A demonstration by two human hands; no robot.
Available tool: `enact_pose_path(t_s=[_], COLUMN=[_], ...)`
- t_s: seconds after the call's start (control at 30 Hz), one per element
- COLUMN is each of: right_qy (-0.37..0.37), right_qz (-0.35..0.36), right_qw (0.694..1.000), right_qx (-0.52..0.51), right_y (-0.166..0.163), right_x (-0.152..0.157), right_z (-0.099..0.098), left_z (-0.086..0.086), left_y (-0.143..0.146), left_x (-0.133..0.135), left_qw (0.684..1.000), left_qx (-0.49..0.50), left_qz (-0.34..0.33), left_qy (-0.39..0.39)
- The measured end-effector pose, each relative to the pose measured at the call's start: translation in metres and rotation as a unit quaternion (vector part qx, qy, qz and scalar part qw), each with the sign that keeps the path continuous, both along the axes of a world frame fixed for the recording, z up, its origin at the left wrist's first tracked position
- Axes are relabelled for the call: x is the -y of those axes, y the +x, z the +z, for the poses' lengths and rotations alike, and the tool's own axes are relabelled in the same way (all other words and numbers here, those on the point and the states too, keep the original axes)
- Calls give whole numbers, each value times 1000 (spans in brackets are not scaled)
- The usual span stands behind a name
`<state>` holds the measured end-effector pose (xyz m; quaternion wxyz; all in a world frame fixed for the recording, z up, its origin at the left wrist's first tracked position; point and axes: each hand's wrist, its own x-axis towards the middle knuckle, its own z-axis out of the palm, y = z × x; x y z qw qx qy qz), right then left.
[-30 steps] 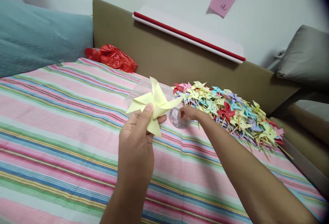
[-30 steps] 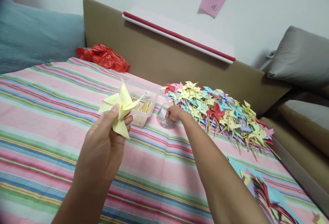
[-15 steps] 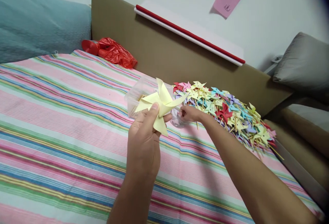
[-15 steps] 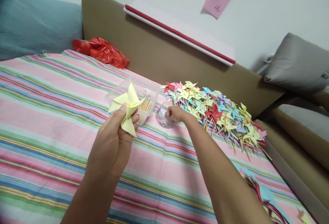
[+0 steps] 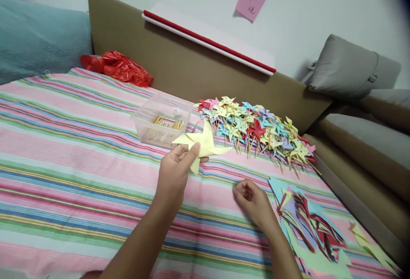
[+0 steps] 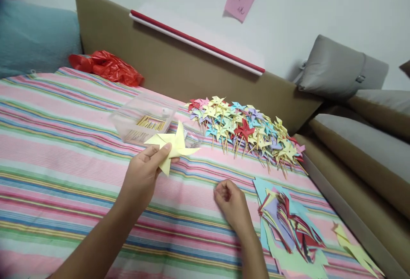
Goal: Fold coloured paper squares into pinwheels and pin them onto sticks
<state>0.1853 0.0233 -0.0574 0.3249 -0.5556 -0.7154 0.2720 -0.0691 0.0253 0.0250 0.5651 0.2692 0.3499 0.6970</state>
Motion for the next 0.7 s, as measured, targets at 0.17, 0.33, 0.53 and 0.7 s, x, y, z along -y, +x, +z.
enact_pose_path(t_s=[0.17,0.33,0.53,0.7], right_qy=[33,107,167,166], right_qz=[1,30,84,60], right_qw=[999,986,938,924], right_qx=[33,126,293,339], right_y=[-4,4,1,-8], right_x=[-1,22,44,46], right_z=[6,8,-12,-24], left_z=[-1,-2,-6,-7], left_y=[5,10,16,22], left_x=[2,-2,-3,-2], left_qw=[999,997,996,994], left_qx=[-44,-75,-89,-111], left_qz=[8,12,8,4], left_qy=[-2,-10,-20,-21])
